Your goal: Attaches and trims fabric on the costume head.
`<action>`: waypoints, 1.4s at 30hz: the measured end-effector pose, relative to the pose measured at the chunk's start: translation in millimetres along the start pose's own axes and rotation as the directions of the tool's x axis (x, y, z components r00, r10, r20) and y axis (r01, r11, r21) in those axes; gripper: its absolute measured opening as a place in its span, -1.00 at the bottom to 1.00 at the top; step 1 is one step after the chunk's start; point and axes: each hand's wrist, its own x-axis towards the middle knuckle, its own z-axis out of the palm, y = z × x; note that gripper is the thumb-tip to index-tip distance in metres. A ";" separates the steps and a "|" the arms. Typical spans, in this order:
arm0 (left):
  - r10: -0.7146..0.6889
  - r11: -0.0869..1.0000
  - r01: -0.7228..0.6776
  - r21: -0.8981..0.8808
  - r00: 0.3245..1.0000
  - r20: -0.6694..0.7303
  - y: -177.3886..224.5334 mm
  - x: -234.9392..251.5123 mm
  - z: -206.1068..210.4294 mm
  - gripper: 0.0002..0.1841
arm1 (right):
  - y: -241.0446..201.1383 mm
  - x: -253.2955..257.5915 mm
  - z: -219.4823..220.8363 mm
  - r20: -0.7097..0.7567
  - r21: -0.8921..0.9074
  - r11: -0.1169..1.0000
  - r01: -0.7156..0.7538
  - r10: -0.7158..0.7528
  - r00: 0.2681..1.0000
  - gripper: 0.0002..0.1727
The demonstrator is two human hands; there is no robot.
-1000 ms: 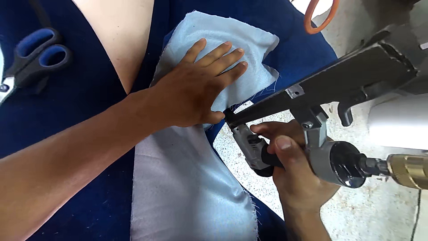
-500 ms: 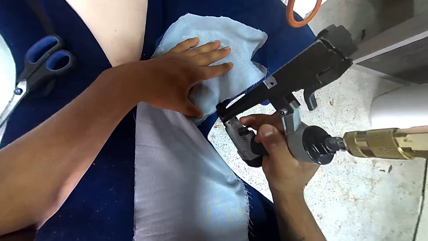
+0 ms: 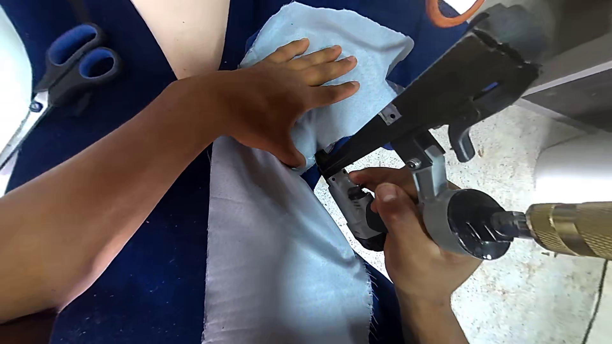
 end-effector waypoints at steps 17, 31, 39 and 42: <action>-0.166 0.984 0.158 -0.082 0.982 -0.093 17.5 24.3 -13.5 -0.31 | 28.5 -19.4 -70.9 -0.115 0.115 0.991 -0.065 0.078 0.990 -0.71; -0.196 0.974 0.190 0.124 0.980 0.044 20.6 113.4 5.4 0.02 | 45.1 -16.6 -108.0 -0.210 0.277 0.957 0.090 -0.031 0.977 -0.81; -0.166 0.983 0.166 0.072 0.986 -0.013 8.5 111.7 6.3 -0.01 | 31.1 -6.9 -78.8 -0.029 0.152 0.984 -0.091 0.096 0.995 -0.74; -0.170 0.984 0.170 0.063 0.985 -0.003 9.8 109.3 6.1 -0.01 | 24.6 10.9 -70.4 -0.010 0.128 0.992 -0.011 0.013 1.000 -0.84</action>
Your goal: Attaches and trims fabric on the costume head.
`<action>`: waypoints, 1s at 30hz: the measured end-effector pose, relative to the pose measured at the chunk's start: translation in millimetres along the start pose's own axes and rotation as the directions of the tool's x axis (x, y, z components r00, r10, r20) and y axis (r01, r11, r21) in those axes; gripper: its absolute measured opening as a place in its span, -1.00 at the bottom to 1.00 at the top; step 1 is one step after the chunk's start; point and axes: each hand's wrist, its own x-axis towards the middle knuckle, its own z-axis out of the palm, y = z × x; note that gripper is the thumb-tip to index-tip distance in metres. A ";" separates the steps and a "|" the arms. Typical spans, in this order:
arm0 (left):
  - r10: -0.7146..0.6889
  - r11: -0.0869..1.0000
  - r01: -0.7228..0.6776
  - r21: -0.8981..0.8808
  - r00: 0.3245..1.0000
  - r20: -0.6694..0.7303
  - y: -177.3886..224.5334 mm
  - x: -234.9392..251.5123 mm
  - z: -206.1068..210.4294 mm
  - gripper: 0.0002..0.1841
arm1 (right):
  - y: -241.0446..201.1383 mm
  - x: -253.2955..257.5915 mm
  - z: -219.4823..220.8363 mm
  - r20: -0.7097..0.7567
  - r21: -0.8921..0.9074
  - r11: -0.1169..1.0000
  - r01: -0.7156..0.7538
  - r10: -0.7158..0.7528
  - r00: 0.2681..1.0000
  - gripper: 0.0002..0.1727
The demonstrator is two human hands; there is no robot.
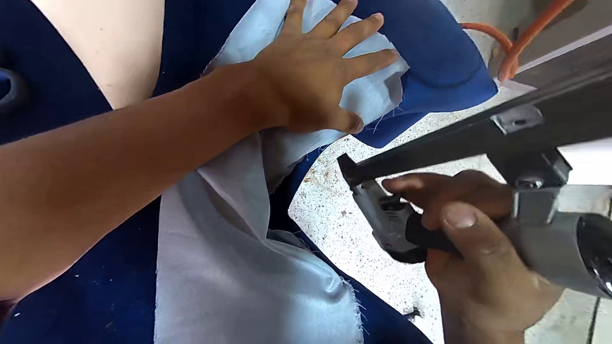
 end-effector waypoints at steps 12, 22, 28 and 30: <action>-0.014 0.998 0.013 -0.062 0.999 -0.029 -0.1 1.5 1.2 0.03 | 10.5 31.9 11.7 -0.024 -0.030 0.995 0.097 -0.098 0.995 -0.92; 0.011 0.995 -0.013 -0.098 1.000 -0.024 -6.1 3.6 4.1 0.03 | 16.9 32.9 20.8 -0.084 -0.057 0.987 0.147 -0.152 0.985 -0.93; 0.016 0.996 -0.018 -0.092 1.000 -0.016 -3.3 2.7 1.7 0.06 | 11.5 24.5 11.3 -0.008 0.006 0.997 0.081 -0.081 0.997 -0.90; 0.010 0.995 -0.011 -0.095 1.000 -0.015 -1.3 1.5 3.7 0.05 | 8.9 15.6 11.7 0.006 0.000 0.998 0.062 -0.062 0.998 -0.91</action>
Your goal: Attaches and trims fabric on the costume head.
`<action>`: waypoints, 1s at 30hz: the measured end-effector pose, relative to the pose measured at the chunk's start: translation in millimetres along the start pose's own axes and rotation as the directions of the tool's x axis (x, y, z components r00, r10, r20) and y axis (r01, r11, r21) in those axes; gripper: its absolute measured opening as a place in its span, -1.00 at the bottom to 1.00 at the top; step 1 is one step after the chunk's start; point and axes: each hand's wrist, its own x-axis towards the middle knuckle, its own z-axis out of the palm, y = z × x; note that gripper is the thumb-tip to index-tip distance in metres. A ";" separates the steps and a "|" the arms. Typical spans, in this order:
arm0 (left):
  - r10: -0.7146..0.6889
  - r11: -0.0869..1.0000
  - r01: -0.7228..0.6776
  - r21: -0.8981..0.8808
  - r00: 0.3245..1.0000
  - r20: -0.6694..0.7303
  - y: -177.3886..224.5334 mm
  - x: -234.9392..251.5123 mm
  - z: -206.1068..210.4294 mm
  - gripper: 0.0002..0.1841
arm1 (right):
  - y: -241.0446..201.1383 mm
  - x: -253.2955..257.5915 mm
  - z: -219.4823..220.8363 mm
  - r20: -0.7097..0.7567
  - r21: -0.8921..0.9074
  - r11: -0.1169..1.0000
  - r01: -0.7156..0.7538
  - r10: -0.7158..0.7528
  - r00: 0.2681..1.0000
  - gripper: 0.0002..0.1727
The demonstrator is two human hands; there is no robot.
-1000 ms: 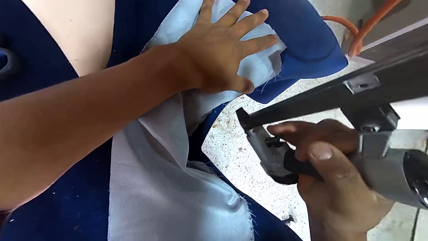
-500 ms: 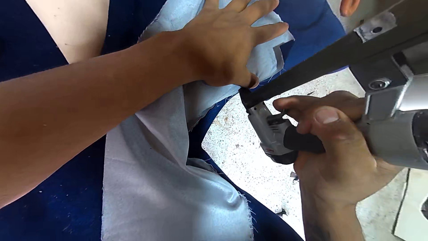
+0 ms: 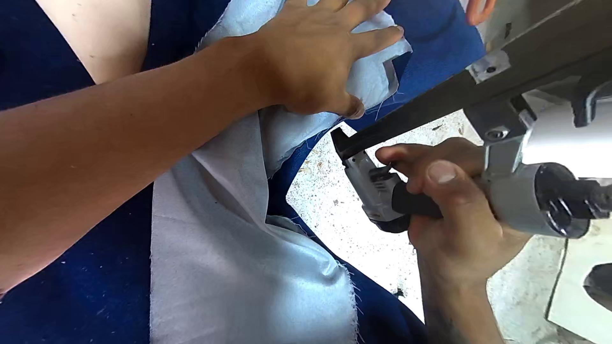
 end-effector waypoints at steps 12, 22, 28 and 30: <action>-0.032 0.997 0.033 -0.066 0.999 0.023 2.4 -4.1 -3.3 0.00 | -1.4 9.8 10.8 0.013 0.030 0.999 0.034 -0.035 0.999 -0.93; 0.040 0.999 -0.041 -0.035 0.998 -0.038 0.2 -1.9 -5.9 0.01 | 6.0 10.2 15.3 -0.097 0.031 0.998 0.062 -0.059 0.994 -0.93; -0.383 0.919 0.352 -0.178 0.905 -0.184 0.7 -33.5 -36.0 -0.15 | -13.3 -15.7 -27.8 -0.038 0.111 0.994 -0.025 0.030 0.999 -0.86; -0.529 0.849 0.494 -0.188 0.797 -0.293 4.3 -63.3 -44.1 -0.14 | -24.5 -49.2 -69.4 -0.073 0.137 0.986 -0.098 0.109 0.991 -0.82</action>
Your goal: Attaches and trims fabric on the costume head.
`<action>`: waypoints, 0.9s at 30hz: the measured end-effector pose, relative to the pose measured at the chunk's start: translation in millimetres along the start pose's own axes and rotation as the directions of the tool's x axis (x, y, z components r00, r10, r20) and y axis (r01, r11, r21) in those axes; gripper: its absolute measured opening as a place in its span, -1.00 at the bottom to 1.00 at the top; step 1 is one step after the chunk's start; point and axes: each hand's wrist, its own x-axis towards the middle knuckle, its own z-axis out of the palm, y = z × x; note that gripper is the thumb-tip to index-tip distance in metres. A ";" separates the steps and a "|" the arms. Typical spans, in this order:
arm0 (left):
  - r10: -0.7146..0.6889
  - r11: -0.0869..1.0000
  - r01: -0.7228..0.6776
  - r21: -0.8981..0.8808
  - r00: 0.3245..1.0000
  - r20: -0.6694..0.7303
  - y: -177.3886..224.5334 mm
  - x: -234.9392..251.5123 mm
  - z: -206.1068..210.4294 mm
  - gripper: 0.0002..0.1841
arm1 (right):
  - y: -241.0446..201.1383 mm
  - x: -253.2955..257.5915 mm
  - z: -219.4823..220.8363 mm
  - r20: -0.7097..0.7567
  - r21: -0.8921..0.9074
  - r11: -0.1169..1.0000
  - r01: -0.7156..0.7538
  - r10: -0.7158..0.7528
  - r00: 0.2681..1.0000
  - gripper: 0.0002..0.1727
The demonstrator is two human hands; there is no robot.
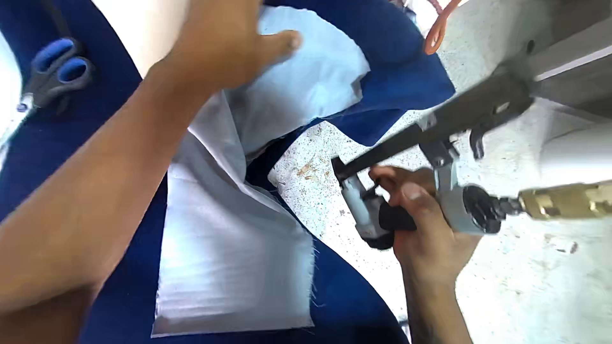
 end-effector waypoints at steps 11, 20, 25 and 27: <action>-0.357 0.931 0.360 -0.061 0.862 -0.360 121.1 -292.7 23.3 -0.44 | -37.2 -57.3 -268.8 -0.105 0.304 0.910 -0.284 0.328 0.939 -0.69; -0.517 0.787 0.617 0.007 0.665 -0.540 175.7 -365.8 107.7 -0.17 | -14.9 202.5 -9.1 -0.042 0.701 0.709 -0.083 0.157 0.987 -0.58; -0.594 0.724 0.688 -0.053 0.582 -0.555 169.3 -368.5 115.7 -0.25 | 52.5 285.7 148.3 0.123 0.637 0.684 -0.354 0.364 0.923 -0.40; -0.613 0.713 0.696 -0.086 0.558 -0.560 167.4 -365.0 113.8 -0.30 | 57.9 274.4 161.9 0.294 0.409 0.745 -0.528 0.440 0.849 -0.27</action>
